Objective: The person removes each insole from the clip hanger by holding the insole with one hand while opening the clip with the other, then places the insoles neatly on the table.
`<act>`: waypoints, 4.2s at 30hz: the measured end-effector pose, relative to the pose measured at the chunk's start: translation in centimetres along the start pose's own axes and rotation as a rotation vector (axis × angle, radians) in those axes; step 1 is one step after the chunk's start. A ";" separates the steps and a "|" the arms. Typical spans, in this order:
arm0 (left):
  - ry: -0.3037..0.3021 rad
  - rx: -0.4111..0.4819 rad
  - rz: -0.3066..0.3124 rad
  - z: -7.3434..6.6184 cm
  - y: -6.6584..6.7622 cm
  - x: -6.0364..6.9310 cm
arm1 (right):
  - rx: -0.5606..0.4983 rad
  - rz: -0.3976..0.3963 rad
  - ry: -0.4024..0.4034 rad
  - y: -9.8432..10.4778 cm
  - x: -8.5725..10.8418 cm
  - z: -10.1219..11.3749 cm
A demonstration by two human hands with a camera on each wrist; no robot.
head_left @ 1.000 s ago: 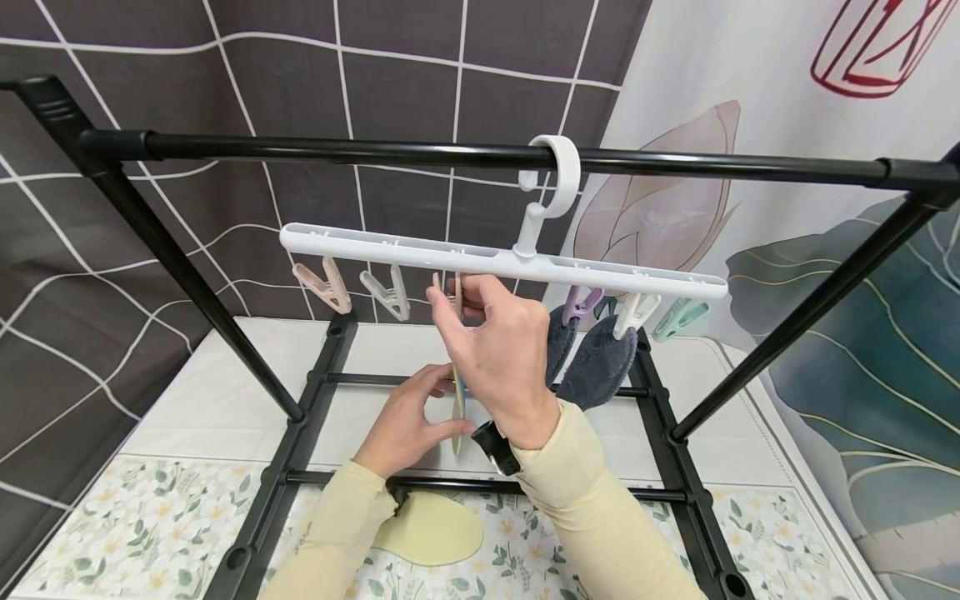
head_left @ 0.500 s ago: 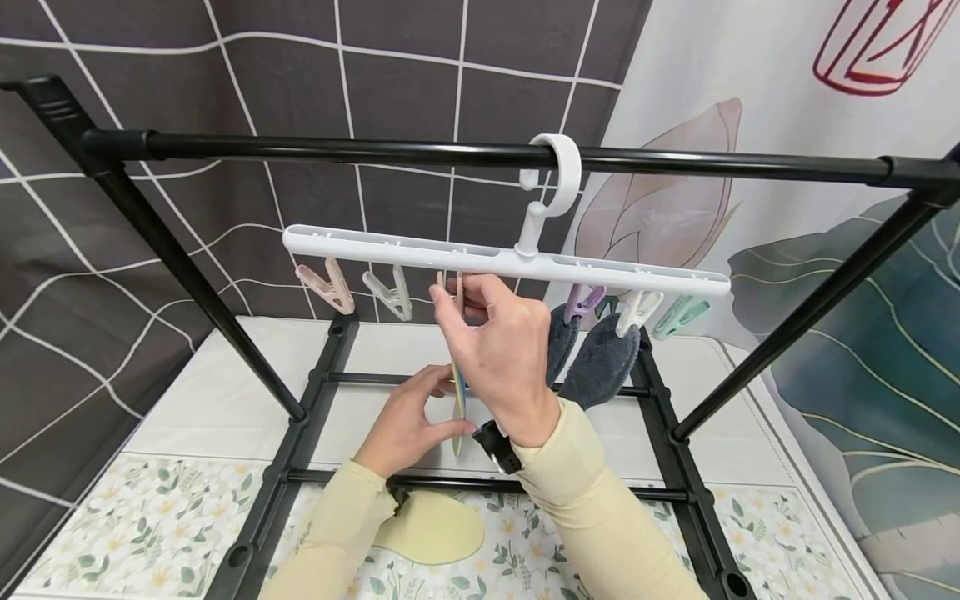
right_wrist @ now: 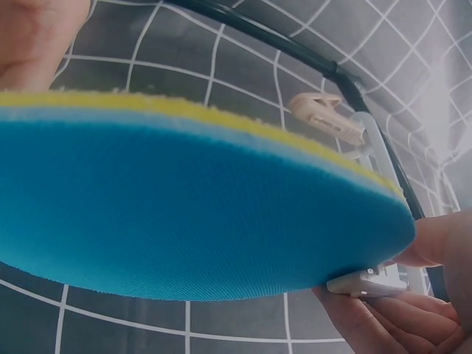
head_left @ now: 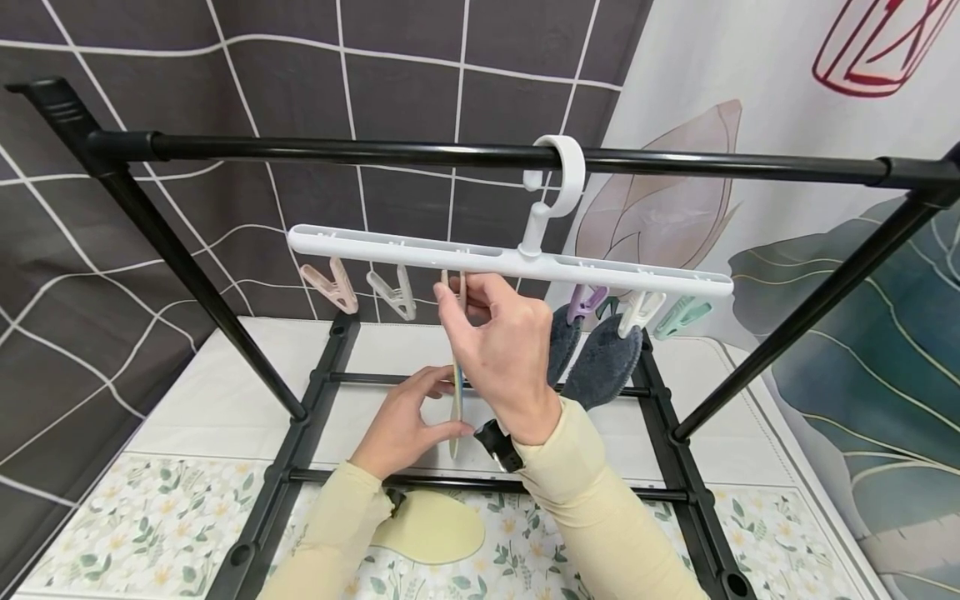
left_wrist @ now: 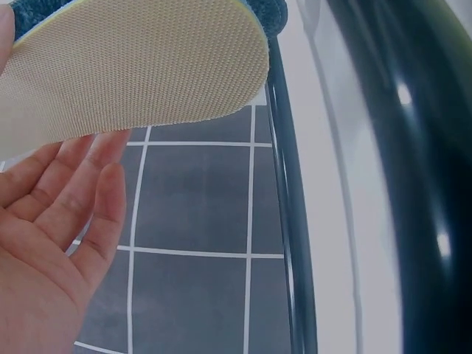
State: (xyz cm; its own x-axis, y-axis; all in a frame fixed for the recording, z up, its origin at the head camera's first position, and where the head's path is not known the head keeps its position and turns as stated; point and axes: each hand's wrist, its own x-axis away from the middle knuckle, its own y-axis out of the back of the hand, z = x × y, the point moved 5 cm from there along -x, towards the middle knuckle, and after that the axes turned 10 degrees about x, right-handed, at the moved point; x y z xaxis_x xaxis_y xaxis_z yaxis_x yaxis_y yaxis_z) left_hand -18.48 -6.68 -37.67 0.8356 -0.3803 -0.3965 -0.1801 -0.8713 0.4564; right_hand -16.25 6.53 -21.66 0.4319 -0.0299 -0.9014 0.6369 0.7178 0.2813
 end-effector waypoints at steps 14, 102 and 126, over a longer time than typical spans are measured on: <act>-0.011 -0.048 0.023 0.2 -0.2 0.4 | -0.024 -0.002 -0.016 0.3 -0.2 -0.1; 0.003 -0.581 0.137 -2.5 5.9 8.0 | -0.027 0.066 -0.052 1.0 -0.1 -0.1; -0.031 -0.597 0.297 -3.2 5.2 11.5 | -0.018 0.087 -0.052 0.8 0.0 -0.4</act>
State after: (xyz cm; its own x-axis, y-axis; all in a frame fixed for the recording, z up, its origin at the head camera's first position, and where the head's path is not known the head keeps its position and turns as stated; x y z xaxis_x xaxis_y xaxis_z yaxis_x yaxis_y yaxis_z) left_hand -8.20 -14.60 -37.30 0.7779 -0.5941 -0.2045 -0.0743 -0.4102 0.9089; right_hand -15.99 7.39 -21.59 0.5183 -0.0025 -0.8552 0.5839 0.7317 0.3517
